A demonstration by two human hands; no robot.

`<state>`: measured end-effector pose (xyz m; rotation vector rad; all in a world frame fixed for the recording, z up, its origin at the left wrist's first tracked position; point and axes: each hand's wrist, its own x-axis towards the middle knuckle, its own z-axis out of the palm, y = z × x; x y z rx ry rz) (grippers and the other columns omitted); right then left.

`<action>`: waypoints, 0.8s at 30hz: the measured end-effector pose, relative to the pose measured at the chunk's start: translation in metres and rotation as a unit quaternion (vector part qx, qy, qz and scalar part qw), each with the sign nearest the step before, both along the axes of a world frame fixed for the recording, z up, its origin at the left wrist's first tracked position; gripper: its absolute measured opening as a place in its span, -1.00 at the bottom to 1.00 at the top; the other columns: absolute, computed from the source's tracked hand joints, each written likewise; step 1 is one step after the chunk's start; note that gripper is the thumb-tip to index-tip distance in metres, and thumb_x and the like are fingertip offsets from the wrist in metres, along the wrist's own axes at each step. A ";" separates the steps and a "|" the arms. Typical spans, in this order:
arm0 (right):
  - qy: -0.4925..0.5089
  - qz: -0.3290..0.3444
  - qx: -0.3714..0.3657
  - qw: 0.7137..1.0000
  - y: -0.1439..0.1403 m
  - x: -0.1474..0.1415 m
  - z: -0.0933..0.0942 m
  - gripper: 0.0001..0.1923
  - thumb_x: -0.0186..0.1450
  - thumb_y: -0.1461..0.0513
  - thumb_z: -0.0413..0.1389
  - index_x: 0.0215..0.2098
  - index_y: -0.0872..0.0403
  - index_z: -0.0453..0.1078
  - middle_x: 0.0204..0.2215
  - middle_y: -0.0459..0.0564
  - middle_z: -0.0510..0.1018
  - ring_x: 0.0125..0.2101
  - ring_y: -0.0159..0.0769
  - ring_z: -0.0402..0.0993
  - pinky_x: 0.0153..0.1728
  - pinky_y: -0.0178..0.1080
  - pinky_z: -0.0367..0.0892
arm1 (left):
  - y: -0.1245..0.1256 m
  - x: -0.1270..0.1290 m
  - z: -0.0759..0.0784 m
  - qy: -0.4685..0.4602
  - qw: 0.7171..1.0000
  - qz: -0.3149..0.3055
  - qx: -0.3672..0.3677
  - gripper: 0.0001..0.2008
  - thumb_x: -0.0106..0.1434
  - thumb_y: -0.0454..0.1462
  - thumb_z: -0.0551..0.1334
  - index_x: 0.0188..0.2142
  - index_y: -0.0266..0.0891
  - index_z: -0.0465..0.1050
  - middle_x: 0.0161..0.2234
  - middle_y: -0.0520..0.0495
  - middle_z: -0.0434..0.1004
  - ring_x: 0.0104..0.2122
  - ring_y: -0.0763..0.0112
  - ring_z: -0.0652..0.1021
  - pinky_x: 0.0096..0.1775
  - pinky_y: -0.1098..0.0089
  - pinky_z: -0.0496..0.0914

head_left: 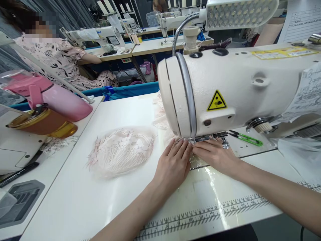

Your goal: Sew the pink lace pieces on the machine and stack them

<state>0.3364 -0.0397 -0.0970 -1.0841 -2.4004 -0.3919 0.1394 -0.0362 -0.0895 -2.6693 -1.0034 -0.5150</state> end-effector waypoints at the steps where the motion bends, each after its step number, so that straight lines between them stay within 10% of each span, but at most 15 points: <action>1: -0.001 -0.003 0.004 1.000 0.000 0.000 0.001 -0.73 0.31 0.45 -0.05 -0.28 0.04 0.41 -0.29 -0.14 0.57 -0.32 -0.38 0.36 -0.37 -0.26 0.15 | 0.000 0.000 0.000 0.000 1.000 0.000 0.001 -0.61 0.28 -0.33 0.05 0.07 -0.36 0.38 0.06 -0.20 0.46 0.07 0.15 0.47 0.14 0.07 0.31; 12: -0.014 -0.068 0.053 0.996 0.001 0.003 0.008 -0.77 0.26 0.40 0.05 -0.26 -0.03 0.44 -0.34 -0.17 0.57 -0.39 -0.35 0.42 -0.27 -0.19 0.22 | -0.002 0.003 -0.001 -0.007 1.000 0.005 0.007 -0.62 0.29 -0.33 0.06 0.08 -0.36 0.37 0.07 -0.21 0.45 0.07 0.14 0.46 0.14 0.06 0.31; 24: 0.144 -0.016 -0.131 0.981 0.014 0.005 0.019 -0.66 0.36 0.29 -0.10 -0.30 -0.12 0.50 -0.37 -0.14 0.59 -0.32 -0.32 0.47 -0.24 -0.19 0.37 | 0.000 0.004 0.000 0.001 0.999 0.028 -0.030 -0.61 0.31 -0.30 0.05 0.10 -0.32 0.36 0.11 -0.19 0.42 0.12 0.16 0.42 0.17 0.10 0.28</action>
